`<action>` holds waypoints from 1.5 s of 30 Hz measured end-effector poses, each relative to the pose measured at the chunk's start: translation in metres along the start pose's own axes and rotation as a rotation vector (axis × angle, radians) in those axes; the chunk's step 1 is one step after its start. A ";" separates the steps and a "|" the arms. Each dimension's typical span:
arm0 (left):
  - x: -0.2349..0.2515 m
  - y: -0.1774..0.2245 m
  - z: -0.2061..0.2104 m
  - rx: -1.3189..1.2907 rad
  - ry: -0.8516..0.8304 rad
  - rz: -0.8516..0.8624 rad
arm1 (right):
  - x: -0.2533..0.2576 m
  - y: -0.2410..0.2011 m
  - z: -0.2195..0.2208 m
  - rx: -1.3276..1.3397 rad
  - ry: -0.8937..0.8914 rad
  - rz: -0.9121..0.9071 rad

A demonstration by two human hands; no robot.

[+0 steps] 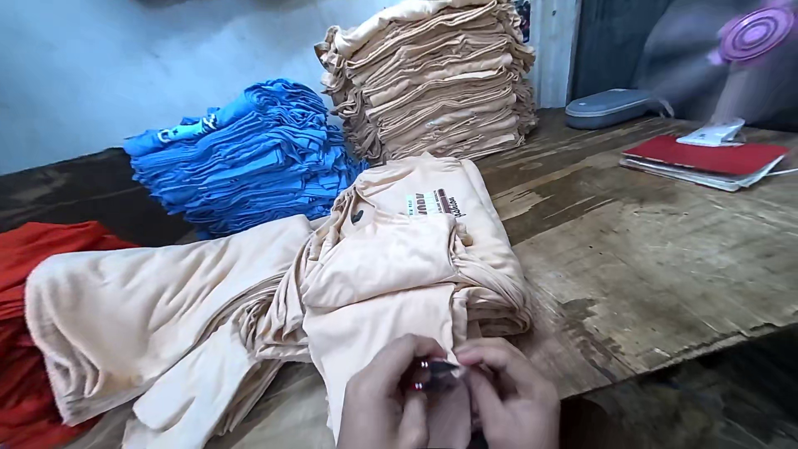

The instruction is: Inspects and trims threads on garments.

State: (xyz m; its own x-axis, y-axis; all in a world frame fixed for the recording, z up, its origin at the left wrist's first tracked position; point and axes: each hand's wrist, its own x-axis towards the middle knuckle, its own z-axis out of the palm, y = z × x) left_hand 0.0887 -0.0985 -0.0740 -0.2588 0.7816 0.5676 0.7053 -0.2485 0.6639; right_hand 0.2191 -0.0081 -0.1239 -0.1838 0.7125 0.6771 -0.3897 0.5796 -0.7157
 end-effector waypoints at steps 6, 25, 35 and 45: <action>0.020 -0.030 0.005 -0.160 0.090 -0.110 | 0.016 0.009 -0.001 -0.009 -0.117 0.033; -0.015 0.000 0.002 0.672 0.286 0.567 | -0.032 -0.029 -0.039 -0.145 0.071 -0.066; -0.012 0.004 0.003 0.678 0.239 0.592 | -0.032 -0.031 -0.040 -0.018 0.044 0.050; -0.017 0.000 0.005 0.695 0.244 0.516 | -0.017 -0.044 -0.075 -0.502 -0.236 0.189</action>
State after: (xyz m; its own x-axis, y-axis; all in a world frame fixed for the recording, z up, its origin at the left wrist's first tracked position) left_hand 0.0964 -0.1091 -0.0855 0.1235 0.5060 0.8536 0.9923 -0.0712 -0.1014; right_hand 0.3070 -0.0158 -0.1166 -0.4266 0.7482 0.5082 0.1342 0.6081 -0.7825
